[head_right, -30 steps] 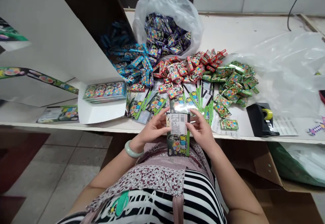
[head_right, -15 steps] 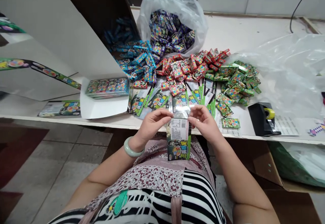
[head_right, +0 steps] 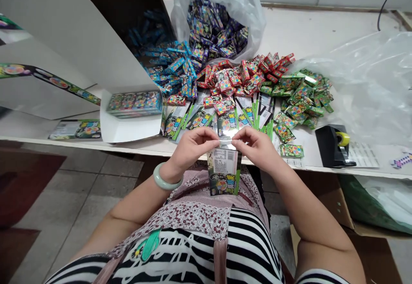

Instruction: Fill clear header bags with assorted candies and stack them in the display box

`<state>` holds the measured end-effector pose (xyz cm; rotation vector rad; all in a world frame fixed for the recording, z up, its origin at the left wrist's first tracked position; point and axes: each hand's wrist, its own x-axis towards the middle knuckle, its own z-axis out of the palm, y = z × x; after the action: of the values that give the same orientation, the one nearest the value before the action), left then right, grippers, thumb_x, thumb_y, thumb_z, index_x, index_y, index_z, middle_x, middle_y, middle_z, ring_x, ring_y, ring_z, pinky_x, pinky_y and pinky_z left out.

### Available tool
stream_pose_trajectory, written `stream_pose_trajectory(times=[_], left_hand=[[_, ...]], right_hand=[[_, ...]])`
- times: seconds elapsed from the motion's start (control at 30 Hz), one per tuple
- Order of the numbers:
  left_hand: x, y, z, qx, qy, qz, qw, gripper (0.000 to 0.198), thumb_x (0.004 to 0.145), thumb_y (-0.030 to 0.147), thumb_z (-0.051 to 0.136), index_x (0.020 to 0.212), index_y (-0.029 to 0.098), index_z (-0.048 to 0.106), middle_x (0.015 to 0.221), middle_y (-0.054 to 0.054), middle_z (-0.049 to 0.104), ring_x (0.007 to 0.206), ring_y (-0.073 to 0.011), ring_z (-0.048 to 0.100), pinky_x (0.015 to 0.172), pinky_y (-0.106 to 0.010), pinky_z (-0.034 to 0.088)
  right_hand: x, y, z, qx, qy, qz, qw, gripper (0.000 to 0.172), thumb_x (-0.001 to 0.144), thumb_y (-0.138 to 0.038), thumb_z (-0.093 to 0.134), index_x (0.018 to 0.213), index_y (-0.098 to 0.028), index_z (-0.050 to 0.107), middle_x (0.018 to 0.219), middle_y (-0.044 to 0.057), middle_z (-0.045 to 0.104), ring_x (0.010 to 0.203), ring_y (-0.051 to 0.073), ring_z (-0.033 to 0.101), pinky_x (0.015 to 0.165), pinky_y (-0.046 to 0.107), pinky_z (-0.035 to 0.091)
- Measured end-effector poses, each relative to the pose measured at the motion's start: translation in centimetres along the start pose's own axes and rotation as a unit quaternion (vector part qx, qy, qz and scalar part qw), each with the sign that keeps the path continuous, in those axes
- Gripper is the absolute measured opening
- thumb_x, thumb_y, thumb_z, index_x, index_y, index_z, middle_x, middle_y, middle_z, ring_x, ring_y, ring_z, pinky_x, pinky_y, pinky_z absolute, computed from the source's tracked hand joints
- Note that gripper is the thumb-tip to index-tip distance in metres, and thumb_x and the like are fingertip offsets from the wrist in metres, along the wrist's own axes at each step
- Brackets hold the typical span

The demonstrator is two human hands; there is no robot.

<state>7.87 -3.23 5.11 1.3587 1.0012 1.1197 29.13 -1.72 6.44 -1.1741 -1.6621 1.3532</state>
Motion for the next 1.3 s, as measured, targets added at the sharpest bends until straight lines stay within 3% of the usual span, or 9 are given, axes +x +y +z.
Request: stream_pose_trajectory(times=[0.2, 0.33, 0.43, 0.57, 0.8, 0.97, 1.1, 1.2, 1.3], left_hand=[[-1.1, 0.1, -1.0, 0.026, -0.037, 0.067, 0.997, 0.017, 0.086, 0.031, 0.071, 0.077, 0.018, 0.069, 0.088, -0.006, 0.071, 0.085, -0.0145, 0.066, 0.080, -0.030, 0.055], [-0.9, 0.5, -2.3, 0.005, -0.089, 0.020, 0.996, 0.020, 0.085, 0.037, 0.073, 0.077, 0.019, 0.071, 0.092, -0.007, 0.074, 0.087, -0.0160, 0.069, 0.081, -0.032, 0.057], [-0.3, 0.9, -2.7, -0.001, -0.123, -0.018, 0.992, 0.023, 0.085, 0.040, 0.074, 0.076, 0.019, 0.072, 0.090, -0.007, 0.076, 0.087, -0.0174, 0.071, 0.082, -0.033, 0.058], [-0.6, 0.2, -2.1, 0.048, -0.135, 0.016, 0.990, 0.015, 0.088, 0.034, 0.070, 0.089, 0.020, 0.074, 0.101, -0.008, 0.076, 0.096, -0.0175, 0.070, 0.090, -0.034, 0.056], [-1.7, -3.0, -1.0, 0.011, -0.023, 0.023, 0.999, 0.020, 0.088, 0.032, 0.072, 0.104, 0.021, 0.066, 0.096, -0.004, 0.071, 0.089, -0.0136, 0.068, 0.078, -0.025, 0.055], [-0.3, -4.2, -0.8, 0.055, -0.022, 0.018, 0.998, 0.019, 0.087, 0.037, 0.073, 0.094, 0.020, 0.068, 0.088, -0.002, 0.068, 0.083, -0.0137, 0.066, 0.075, -0.025, 0.055], [1.6, -5.6, -2.3, 0.074, 0.039, -0.005, 0.996, 0.023, 0.082, 0.039, 0.075, 0.092, 0.020, 0.067, 0.087, -0.001, 0.067, 0.078, -0.0131, 0.065, 0.070, -0.025, 0.054], [3.3, -6.6, -4.2, 0.096, 0.145, -0.004, 0.985, 0.024, 0.078, 0.038, 0.076, 0.091, 0.021, 0.066, 0.082, 0.001, 0.065, 0.069, -0.0103, 0.060, 0.064, -0.022, 0.051], [4.6, -7.4, -5.1, 0.136, 0.150, -0.040, 0.979, 0.028, 0.076, 0.040, 0.075, 0.091, 0.020, 0.065, 0.079, 0.001, 0.063, 0.066, -0.0102, 0.057, 0.061, -0.022, 0.048]], right_hand=[[-0.9, -0.5, -0.3, -0.034, -0.044, -0.032, 0.998, 0.028, 0.086, -0.048, 0.068, 0.079, -0.021, 0.067, 0.084, 0.005, 0.067, 0.073, 0.016, 0.062, 0.060, 0.028, 0.051], [-2.0, -0.2, 0.1, -0.081, -0.041, -0.112, 0.990, 0.013, 0.089, -0.038, 0.068, 0.092, -0.025, 0.069, 0.100, 0.006, 0.070, 0.094, 0.019, 0.066, 0.069, 0.030, 0.057], [-2.3, 0.7, 0.5, -0.095, -0.023, -0.122, 0.988, 0.011, 0.091, -0.036, 0.066, 0.095, -0.026, 0.068, 0.100, 0.006, 0.069, 0.094, 0.019, 0.066, 0.069, 0.030, 0.058], [-2.5, 1.9, 0.7, -0.108, 0.026, -0.124, 0.986, 0.010, 0.093, -0.035, 0.063, 0.094, -0.025, 0.065, 0.099, 0.007, 0.067, 0.093, 0.018, 0.065, 0.066, 0.029, 0.056], [-2.1, 2.8, 1.4, -0.147, 0.025, -0.133, 0.980, 0.004, 0.095, -0.025, 0.056, 0.098, -0.024, 0.059, 0.096, 0.006, 0.064, 0.086, 0.017, 0.061, 0.068, 0.030, 0.052], [-0.8, 3.6, 1.9, -0.124, 0.024, -0.115, 0.985, 0.010, 0.096, -0.027, 0.051, 0.099, -0.022, 0.060, 0.098, 0.007, 0.064, 0.091, 0.019, 0.061, 0.072, 0.032, 0.053], [0.1, 5.2, -2.0, -0.101, -0.010, -0.061, 0.993, 0.029, 0.092, -0.033, 0.059, 0.119, -0.024, 0.058, 0.120, 0.009, 0.064, 0.103, 0.020, 0.063, 0.081, 0.036, 0.056], [0.0, 7.7, -7.7, -0.208, 0.161, 0.005, 0.965, 0.036, 0.088, -0.034, 0.064, 0.120, -0.021, 0.058, 0.125, 0.013, 0.063, 0.111, 0.026, 0.062, 0.095, 0.046, 0.052], [-0.2, 10.9, -12.8, -0.358, 0.269, 0.101, 0.888, 0.038, 0.079, -0.033, 0.072, 0.112, -0.017, 0.060, 0.115, 0.016, 0.067, 0.113, 0.034, 0.059, 0.101, 0.054, 0.044]])
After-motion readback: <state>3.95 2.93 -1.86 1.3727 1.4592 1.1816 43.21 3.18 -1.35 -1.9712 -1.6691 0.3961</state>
